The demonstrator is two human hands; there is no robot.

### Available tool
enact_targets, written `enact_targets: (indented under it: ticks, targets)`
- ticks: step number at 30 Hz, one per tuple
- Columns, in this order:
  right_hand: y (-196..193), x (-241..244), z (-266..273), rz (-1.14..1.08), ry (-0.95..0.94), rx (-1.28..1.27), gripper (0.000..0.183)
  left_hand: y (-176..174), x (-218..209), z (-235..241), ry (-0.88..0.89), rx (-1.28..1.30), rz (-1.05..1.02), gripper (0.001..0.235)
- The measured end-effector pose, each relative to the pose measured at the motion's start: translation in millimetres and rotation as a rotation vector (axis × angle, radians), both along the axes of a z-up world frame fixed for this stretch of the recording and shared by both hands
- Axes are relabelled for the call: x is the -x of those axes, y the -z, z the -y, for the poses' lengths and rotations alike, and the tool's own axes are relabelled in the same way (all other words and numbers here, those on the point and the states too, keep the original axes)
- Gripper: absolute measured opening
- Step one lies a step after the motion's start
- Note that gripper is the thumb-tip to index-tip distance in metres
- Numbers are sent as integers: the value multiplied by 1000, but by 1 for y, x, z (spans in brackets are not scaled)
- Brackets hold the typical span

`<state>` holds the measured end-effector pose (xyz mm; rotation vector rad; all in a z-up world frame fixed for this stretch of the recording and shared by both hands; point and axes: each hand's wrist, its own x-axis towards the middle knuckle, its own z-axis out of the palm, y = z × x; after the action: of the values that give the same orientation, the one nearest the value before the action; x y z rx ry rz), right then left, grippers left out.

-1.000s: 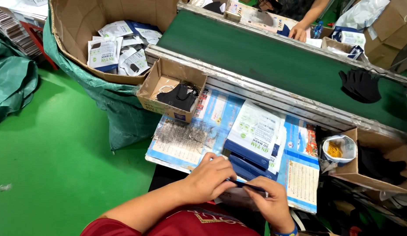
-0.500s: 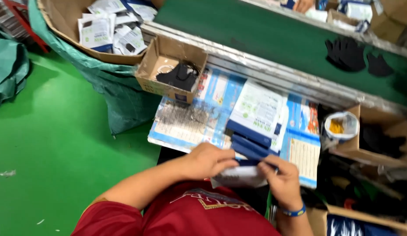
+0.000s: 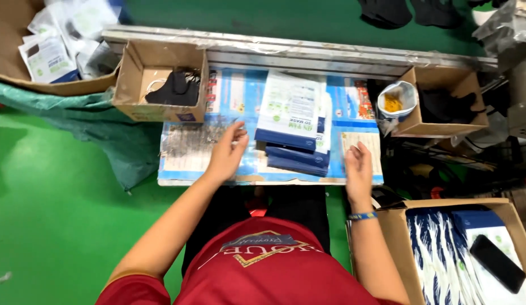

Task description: The person takes black face masks one at a time, opens a blue-and-white plastic pouch, inserts a mask into it, presses the pouch closed, and places the packed pouch on the conveyor belt beside the work table. The person repeats this packing cycle continuously throughout the episode.

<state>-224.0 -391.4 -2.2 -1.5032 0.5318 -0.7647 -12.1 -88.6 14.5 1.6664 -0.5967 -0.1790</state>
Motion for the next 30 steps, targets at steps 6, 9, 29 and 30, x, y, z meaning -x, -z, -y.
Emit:
enact_targets:
  ticks: [6, 9, 29, 30]
  targets:
    - [-7, -84, 34, -286, 59, 407, 23, 15, -11, 51, 19, -252, 131, 63]
    - [25, -135, 68, -428, 113, 717, 22, 28, -4, 73, 47, -261, 93, 73]
    - [-76, -219, 226, -285, 181, 925, 51, 46, -71, 18, 183, -802, 556, 66]
    - [-65, -236, 260, -267, 181, 928, 51, 40, -69, 18, 169, -802, 568, 66]
